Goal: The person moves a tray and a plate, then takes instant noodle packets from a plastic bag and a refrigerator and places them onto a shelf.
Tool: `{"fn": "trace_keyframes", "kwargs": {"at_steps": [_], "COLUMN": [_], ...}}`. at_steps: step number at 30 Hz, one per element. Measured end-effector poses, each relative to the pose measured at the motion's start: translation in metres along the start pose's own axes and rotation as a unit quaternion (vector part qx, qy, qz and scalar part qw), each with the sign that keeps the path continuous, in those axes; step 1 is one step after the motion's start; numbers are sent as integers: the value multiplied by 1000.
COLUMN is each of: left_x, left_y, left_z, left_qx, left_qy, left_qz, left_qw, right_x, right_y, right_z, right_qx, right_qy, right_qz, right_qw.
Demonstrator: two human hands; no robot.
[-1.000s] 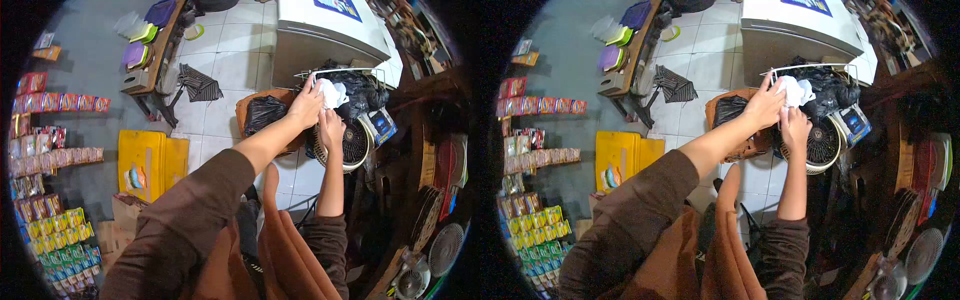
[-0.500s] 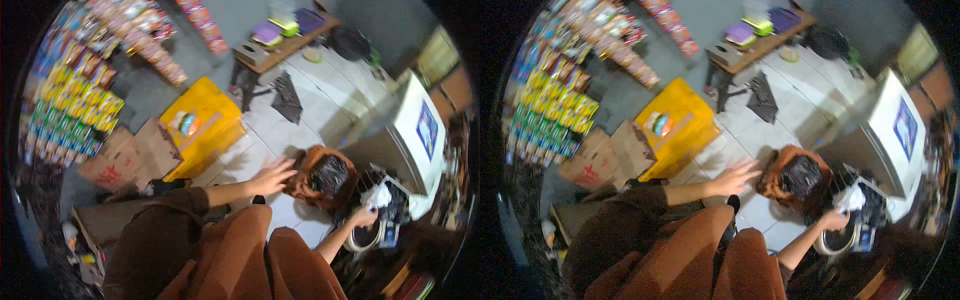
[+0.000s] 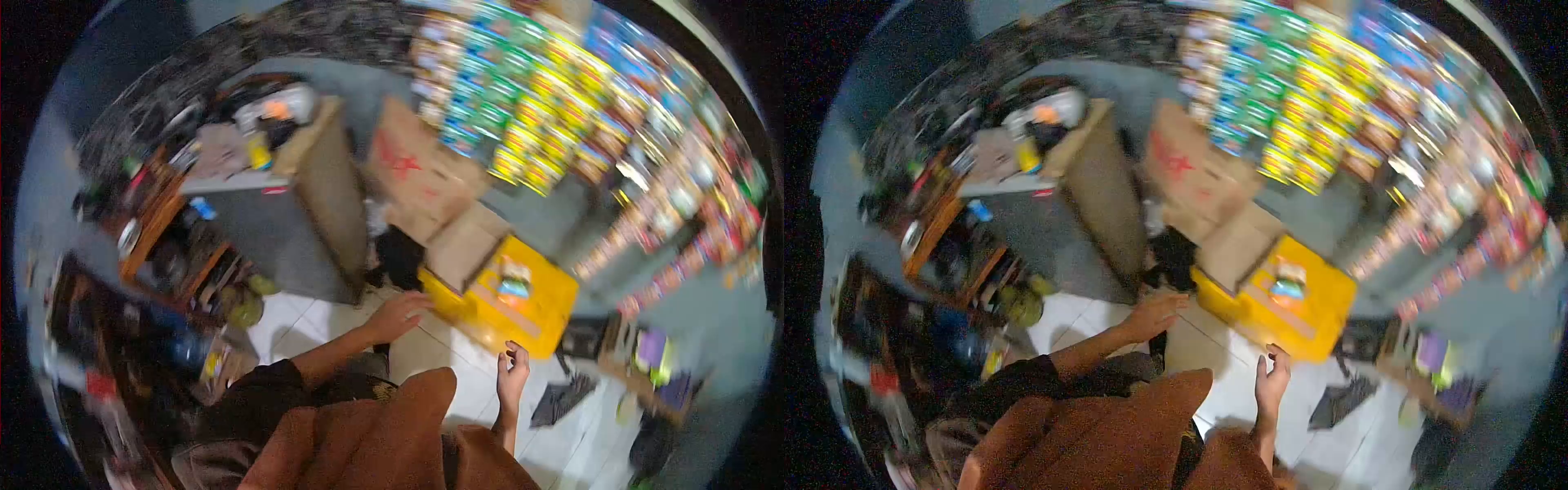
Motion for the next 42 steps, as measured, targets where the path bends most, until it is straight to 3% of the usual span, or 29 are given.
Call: {"fn": "trace_keyframes", "kwargs": {"at_steps": [3, 4, 7, 9, 14, 22, 26, 28, 33, 35, 42], "left_x": [-23, -29, -54, -61, -92, -149, -185, -205, -204, -198, -229], "left_y": [40, 51, 94, 124, 190, 290, 328, 346, 340, 331, 310], "left_z": [-65, -85, -142, -180, -264, -358, -362, -360, -397, -419, -465], "left_qx": [90, 116, 217, 280, 351, 437, 459, 504, 532, 542, 516], "left_qy": [-15, -21, 15, -54, -95, -113, -84, -46, -72, -112, -153], "left_qz": [-31, -45, -113, -134, -187, -256, -287, -328, -382, -363, -355], "left_qw": [995, 992, 970, 949, 913, 855, 836, 798, 752, 750, 764], "right_x": [-53, -63, -128, -175, -256, -357, -390, -406, -443, -463, -515], "right_y": [-29, -34, -31, -21, 4, 54, 67, 64, 62, 67, 58], "right_z": [79, 103, 167, 210, 313, 462, 508, 528, 561, 570, 604], "right_qx": [-106, -134, -191, -278, -359, -488, -531, -538, -579, -579, -540], "right_qy": [-6, -5, -35, -23, -20, -27, -33, -41, -79, -113, -182], "right_qz": [-96, -89, -209, -199, -307, -341, -347, -367, -364, -406, -446], "right_qw": [990, 987, 958, 939, 881, 803, 772, 757, 725, 698, 690]}}
Point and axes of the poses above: each hand's wrist, its own y-axis away from the middle knuckle, its own z-axis out of the palm, x = y × z, the point moved 10 cm from there along -y, towards the middle knuckle, and after that the axes turned 4 degrees about z, right-handed, at the moved point
